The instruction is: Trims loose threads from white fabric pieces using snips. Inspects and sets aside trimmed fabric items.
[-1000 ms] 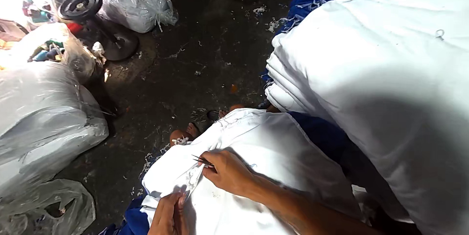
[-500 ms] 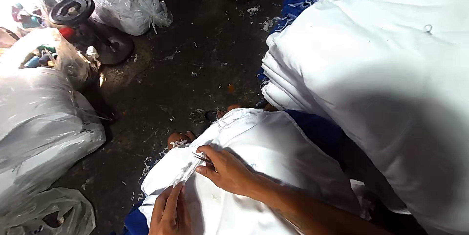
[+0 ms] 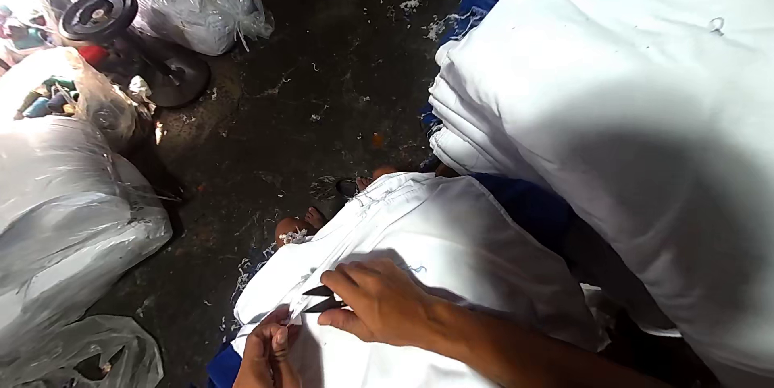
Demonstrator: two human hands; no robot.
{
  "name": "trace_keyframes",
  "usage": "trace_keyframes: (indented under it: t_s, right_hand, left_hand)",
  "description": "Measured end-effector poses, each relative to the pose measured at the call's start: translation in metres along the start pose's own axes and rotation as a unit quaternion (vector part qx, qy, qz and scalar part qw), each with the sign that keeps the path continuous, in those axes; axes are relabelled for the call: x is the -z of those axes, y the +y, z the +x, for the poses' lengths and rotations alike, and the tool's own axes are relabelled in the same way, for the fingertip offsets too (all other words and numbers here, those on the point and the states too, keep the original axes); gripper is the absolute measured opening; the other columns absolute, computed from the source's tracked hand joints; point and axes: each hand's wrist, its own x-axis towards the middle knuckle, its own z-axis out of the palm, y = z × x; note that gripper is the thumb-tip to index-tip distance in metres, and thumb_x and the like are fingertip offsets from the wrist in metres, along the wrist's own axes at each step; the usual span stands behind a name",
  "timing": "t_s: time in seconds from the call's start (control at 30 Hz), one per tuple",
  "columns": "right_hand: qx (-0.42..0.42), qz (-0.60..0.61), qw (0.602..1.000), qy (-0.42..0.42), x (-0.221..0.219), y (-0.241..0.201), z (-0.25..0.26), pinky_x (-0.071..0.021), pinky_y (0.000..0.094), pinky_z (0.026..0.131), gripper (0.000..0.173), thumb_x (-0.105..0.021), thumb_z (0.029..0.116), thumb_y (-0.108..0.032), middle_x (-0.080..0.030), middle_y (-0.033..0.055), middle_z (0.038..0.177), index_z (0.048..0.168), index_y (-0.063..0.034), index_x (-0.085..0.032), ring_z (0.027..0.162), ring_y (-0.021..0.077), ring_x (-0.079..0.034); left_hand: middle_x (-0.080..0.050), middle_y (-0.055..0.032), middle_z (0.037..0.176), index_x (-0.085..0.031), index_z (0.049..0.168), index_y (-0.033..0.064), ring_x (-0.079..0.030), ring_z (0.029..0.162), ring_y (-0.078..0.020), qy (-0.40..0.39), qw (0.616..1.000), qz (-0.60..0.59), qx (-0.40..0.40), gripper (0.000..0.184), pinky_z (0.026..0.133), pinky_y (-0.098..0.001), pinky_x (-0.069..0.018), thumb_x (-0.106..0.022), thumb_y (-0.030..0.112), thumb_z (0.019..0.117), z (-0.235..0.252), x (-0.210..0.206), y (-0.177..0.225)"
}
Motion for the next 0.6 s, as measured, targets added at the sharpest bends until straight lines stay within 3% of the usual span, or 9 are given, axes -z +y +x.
trace_keyframes:
  t_s: [0.1,0.27,0.37,0.47,0.5,0.6]
  right_hand:
    - [0.047,-0.086,0.995,-0.009,-0.007,-0.007,-0.001,-0.0501,0.0337,0.048,0.043,-0.053,0.1026,-0.048,-0.062,0.0059,0.075,0.100,-0.0070,-0.067,0.059,0.0209,-0.063]
    - [0.068,-0.101,0.988,-0.091,-0.012,-0.014,0.002,-0.0499,0.0361,0.049,0.039,-0.051,0.1046,-0.043,-0.064,0.0067,0.079,0.100,-0.0076,-0.068,0.061,0.0233,-0.064]
    - [0.052,-0.073,0.988,-0.123,-0.013,-0.017,0.006,-0.0497,0.0382,0.051,0.039,-0.048,0.1071,-0.038,-0.063,0.0076,0.075,0.095,-0.0075,-0.069,0.063,0.0252,-0.064]
    - [-0.015,0.001,0.994,-0.105,-0.013,-0.017,0.011,-0.0519,0.0426,0.052,0.040,-0.050,0.1063,-0.038,-0.062,0.0094,0.069,0.093,-0.0051,-0.067,0.061,0.0274,-0.065]
    - [-0.048,0.025,0.993,-0.106,-0.011,-0.017,0.015,-0.0528,0.0450,0.054,0.041,-0.051,0.1054,-0.041,-0.063,0.0107,0.070,0.098,-0.0039,-0.067,0.062,0.0289,-0.066]
    - [-0.169,0.117,0.954,-0.220,0.005,-0.011,0.031,-0.0531,0.0565,0.075,0.056,-0.054,0.1032,-0.050,-0.068,0.0186,0.091,0.137,-0.0061,-0.055,0.086,0.0380,-0.069]
  left_hand:
    - [-0.065,-0.0243,0.114,-0.051,0.099,-0.0171,-0.071,0.095,-0.0091,-0.020,0.999,-0.027,0.021,0.024,0.085,-0.0263,-0.0599,-0.042,0.004,0.1051,-0.003,0.006,0.004]
    - [-0.062,-0.0275,0.117,-0.049,0.101,-0.0179,-0.069,0.101,-0.0119,-0.039,0.999,0.001,0.033,0.023,0.089,-0.0276,-0.0577,-0.043,0.004,0.1051,-0.004,0.004,0.015]
    - [-0.064,-0.0305,0.118,-0.055,0.101,-0.0175,-0.069,0.104,-0.0202,-0.056,0.997,0.055,0.027,0.023,0.090,-0.0318,-0.0564,-0.047,0.003,0.1035,-0.004,0.003,0.021]
    - [-0.067,-0.0281,0.111,-0.059,0.101,-0.0169,-0.070,0.099,-0.0198,-0.062,0.996,0.061,0.018,0.023,0.088,-0.0317,-0.0571,-0.048,0.003,0.1026,-0.002,0.006,0.017]
    - [-0.067,-0.0268,0.109,-0.059,0.101,-0.0170,-0.070,0.096,-0.0174,-0.061,0.996,0.053,0.022,0.023,0.087,-0.0302,-0.0575,-0.048,0.004,0.1026,-0.001,0.007,0.015]
    - [-0.069,-0.0246,0.108,-0.059,0.099,-0.0167,-0.072,0.093,-0.0132,-0.074,0.996,0.007,0.043,0.023,0.087,-0.0282,-0.0590,-0.050,0.003,0.1024,0.003,0.012,0.013]
